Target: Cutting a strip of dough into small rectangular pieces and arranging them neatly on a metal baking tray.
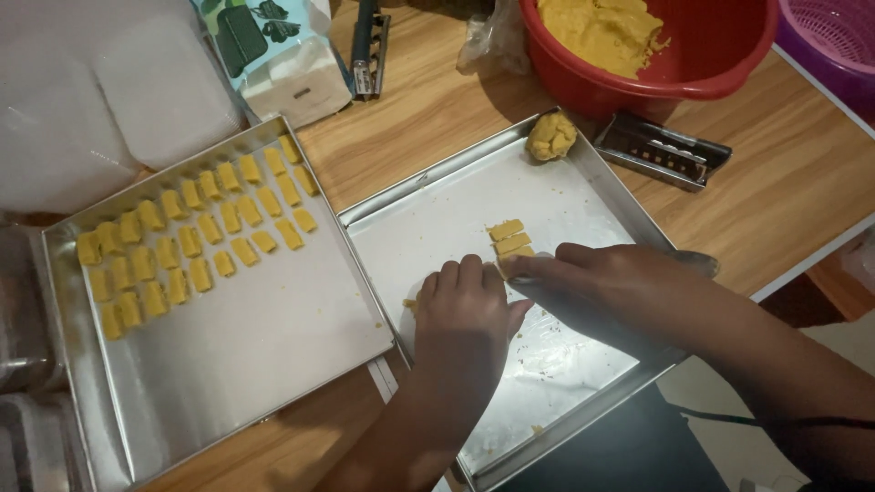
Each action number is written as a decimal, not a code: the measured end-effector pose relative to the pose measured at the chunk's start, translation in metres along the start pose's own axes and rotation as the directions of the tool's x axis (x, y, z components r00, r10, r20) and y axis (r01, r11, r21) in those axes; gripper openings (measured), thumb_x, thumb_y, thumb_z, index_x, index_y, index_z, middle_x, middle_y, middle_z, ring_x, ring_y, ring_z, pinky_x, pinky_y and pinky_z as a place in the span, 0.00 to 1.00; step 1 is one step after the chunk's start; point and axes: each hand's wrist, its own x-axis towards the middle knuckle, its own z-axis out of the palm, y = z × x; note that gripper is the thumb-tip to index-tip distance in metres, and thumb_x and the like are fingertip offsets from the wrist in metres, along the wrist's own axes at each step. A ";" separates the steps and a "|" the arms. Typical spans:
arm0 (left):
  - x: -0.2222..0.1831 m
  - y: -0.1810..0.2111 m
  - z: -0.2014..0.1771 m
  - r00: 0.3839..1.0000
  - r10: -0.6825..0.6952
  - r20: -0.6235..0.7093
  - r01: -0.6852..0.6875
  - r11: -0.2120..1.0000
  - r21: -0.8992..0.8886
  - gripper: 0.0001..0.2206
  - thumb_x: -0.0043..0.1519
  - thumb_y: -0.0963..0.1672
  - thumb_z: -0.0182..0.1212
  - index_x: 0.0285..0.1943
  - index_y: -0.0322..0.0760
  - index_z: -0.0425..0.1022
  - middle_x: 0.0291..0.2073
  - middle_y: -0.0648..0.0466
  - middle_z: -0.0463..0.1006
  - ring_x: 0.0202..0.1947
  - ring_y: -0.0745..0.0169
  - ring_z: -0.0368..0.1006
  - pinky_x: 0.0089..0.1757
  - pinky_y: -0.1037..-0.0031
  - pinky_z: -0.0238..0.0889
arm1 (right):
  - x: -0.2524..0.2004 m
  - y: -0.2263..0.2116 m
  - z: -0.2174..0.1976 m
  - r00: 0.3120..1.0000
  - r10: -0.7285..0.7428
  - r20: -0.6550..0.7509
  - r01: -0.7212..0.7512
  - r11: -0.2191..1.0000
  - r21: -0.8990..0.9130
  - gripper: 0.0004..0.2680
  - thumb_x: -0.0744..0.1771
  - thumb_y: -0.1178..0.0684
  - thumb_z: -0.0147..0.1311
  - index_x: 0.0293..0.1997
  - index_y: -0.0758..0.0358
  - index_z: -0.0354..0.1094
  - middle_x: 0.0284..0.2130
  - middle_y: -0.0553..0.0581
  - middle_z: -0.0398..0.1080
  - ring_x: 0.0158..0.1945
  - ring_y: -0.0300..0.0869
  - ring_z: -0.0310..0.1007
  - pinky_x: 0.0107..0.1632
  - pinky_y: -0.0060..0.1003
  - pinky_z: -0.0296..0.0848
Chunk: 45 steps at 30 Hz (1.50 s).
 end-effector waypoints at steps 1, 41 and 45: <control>-0.001 -0.001 0.002 1.000 0.000 -0.002 0.000 1.000 0.001 0.25 0.50 0.59 0.80 0.34 0.39 0.77 0.26 0.55 0.70 0.31 0.56 0.68 0.37 0.67 0.63 | 0.000 0.004 0.003 1.000 -0.001 -0.001 0.001 1.000 -0.002 0.22 0.66 0.49 0.56 0.70 0.42 0.58 0.29 0.48 0.72 0.16 0.44 0.70 0.16 0.43 0.64; 0.066 -0.155 -0.125 0.674 -0.691 0.262 0.677 0.436 -0.592 0.08 0.58 0.45 0.69 0.45 0.47 0.85 0.31 0.64 0.79 0.32 0.77 0.71 0.38 0.84 0.70 | -0.044 -0.003 0.021 0.908 0.396 -0.134 -0.413 0.900 -0.141 0.30 0.64 0.41 0.53 0.76 0.23 0.44 0.53 0.30 0.74 0.40 0.39 0.83 0.35 0.43 0.82; 0.066 -0.158 -0.128 0.595 -0.723 0.352 0.755 0.352 -0.554 0.04 0.57 0.45 0.71 0.39 0.46 0.84 0.30 0.63 0.80 0.31 0.77 0.74 0.36 0.84 0.71 | -0.047 0.012 0.032 0.927 0.341 -0.153 -0.357 0.929 -0.095 0.30 0.63 0.42 0.54 0.75 0.26 0.46 0.57 0.35 0.73 0.43 0.40 0.83 0.37 0.43 0.84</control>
